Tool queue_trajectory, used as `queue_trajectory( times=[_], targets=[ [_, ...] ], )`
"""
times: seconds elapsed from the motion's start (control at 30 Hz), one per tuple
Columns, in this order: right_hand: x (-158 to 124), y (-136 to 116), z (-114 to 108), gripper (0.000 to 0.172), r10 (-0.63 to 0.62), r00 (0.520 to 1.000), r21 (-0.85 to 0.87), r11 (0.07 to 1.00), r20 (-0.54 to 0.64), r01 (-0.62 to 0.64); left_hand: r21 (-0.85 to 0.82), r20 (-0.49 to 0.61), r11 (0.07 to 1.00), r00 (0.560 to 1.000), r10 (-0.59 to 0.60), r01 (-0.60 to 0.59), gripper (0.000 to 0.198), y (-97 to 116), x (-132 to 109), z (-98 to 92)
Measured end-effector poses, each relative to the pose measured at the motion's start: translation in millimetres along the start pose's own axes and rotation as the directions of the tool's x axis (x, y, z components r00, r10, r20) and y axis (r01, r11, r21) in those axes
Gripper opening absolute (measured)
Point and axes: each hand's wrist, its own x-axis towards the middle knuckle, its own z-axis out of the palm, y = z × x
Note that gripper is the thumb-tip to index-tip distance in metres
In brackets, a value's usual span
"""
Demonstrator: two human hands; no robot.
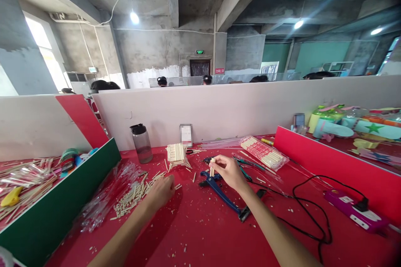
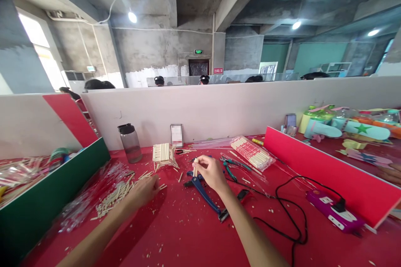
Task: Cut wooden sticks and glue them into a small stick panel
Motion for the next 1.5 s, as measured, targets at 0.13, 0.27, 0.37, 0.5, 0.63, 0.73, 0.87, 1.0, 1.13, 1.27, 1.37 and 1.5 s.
queue_trajectory(
  times=[0.13,0.27,0.37,0.5,0.63,0.73,0.87,1.0,1.13,1.27,1.37,1.5],
  targets=[
    [3.1,4.4,-6.1,0.028,-0.009,1.0,-0.015,1.0,-0.013,0.008,-0.018,0.039,1.0,0.999,0.001,0.0,0.007,-5.7,10.6,-2.3],
    [6.1,10.7,-10.0,0.028,-0.003,1.0,-0.021,1.0,-0.025,0.003,-0.011,0.057,0.999,0.998,0.036,-0.035,0.012,-3.9,14.3,-2.3],
    [6.6,13.2,-11.6,0.029,-0.003,1.0,-0.017,1.0,-0.027,0.003,0.004,0.044,0.999,0.998,0.047,-0.047,0.009,-1.1,12.3,-4.5],
    [4.3,14.5,-9.6,0.035,0.07,0.987,0.068,0.994,0.142,-0.081,0.047,0.028,0.997,0.998,-0.057,0.055,0.002,-16.9,12.5,-22.5],
    [1.9,16.3,-4.0,0.039,0.062,0.972,0.063,0.995,0.228,-0.078,0.083,0.005,0.987,0.99,-0.14,0.139,0.004,-54.9,15.3,-47.3],
    [1.6,17.7,-1.6,0.035,0.042,0.973,0.045,0.998,0.228,-0.054,0.081,0.016,0.987,0.99,-0.14,0.138,0.008,-74.0,13.9,-55.2],
    [2.2,18.3,-2.0,0.027,0.024,0.976,0.017,0.999,0.217,-0.029,0.055,-0.003,0.995,0.996,-0.084,0.084,0.014,-65.9,10.3,-48.8],
    [1.9,16.7,-2.9,0.026,0.025,0.978,-0.029,0.999,0.205,-0.02,-0.014,0.02,0.992,0.992,0.126,-0.126,0.022,-36.5,15.4,-33.9],
    [0.6,13.9,-2.3,0.024,0.027,0.976,-0.057,0.998,0.214,-0.015,0.021,0.038,0.991,0.991,0.128,-0.129,0.022,-19.9,22.0,-25.5],
    [0.8,13.9,-1.3,0.022,0.016,0.979,-0.055,0.998,0.204,-0.005,0.106,-0.019,0.992,0.997,0.071,-0.069,0.027,-15.1,17.5,-27.2],
    [2.8,15.8,-2.9,0.021,0.012,0.985,-0.064,0.998,0.175,-0.001,0.141,-0.014,0.985,0.995,0.1,-0.097,0.026,2.9,14.5,-25.3],
    [5.6,18.9,-9.2,0.019,0.068,0.989,-0.07,0.996,0.134,-0.059,0.104,-0.024,0.982,0.986,0.164,-0.16,0.023,46.6,26.1,-10.9]
  ],
)
